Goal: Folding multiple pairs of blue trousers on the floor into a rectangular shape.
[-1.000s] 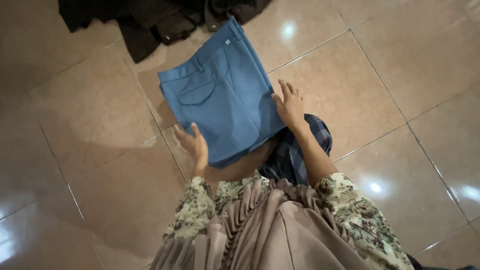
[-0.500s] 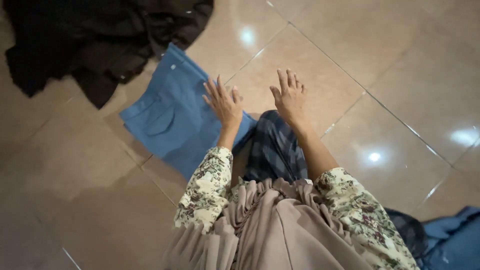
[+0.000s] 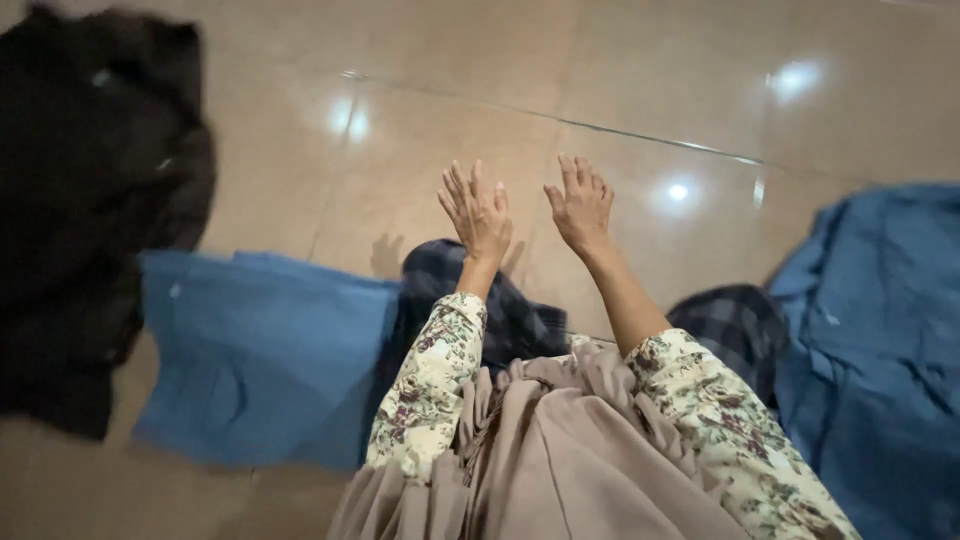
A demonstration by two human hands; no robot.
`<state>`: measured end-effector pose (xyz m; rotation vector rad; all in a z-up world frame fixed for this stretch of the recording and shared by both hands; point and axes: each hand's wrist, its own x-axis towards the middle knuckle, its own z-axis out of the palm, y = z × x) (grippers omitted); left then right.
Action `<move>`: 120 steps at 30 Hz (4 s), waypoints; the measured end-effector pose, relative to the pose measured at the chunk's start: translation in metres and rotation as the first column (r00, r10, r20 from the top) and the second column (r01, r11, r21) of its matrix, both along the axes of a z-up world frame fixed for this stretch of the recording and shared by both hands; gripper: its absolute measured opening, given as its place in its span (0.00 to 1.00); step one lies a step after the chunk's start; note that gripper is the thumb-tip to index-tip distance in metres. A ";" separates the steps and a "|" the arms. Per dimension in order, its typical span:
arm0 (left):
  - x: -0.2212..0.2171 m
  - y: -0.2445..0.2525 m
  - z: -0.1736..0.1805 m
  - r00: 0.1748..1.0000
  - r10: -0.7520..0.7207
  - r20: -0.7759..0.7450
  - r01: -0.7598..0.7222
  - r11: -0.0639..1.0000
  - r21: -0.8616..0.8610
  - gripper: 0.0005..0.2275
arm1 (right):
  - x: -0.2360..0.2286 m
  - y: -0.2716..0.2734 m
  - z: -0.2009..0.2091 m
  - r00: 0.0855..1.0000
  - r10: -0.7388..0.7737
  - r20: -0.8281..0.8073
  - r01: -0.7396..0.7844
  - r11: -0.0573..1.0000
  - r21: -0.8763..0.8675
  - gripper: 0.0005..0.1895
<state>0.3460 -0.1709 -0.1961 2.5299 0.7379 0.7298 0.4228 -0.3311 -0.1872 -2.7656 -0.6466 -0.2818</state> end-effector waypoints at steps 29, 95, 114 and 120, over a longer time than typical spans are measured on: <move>0.022 -0.422 -0.006 0.238 -0.948 -0.210 0.961 0.261 -0.090 0.21 | -0.090 -0.487 -0.017 0.554 -0.824 -0.120 0.781 0.565 -0.266 0.40; -0.014 -0.030 -0.085 0.955 0.013 -0.296 -0.268 0.467 -0.843 0.28 | 0.057 -0.114 -0.057 0.870 -0.463 -0.170 0.379 0.848 -0.371 0.18; -0.004 -0.043 -0.028 0.986 -0.045 -0.159 -0.162 -0.056 -0.985 0.46 | -0.057 -0.023 -0.063 0.913 0.384 -0.139 -0.334 0.898 0.288 0.09; 0.027 -0.057 -0.145 0.954 -0.052 -0.295 -0.298 -0.062 -0.952 0.41 | -0.057 -0.056 -0.058 0.927 0.347 0.140 -0.314 0.925 -0.213 0.18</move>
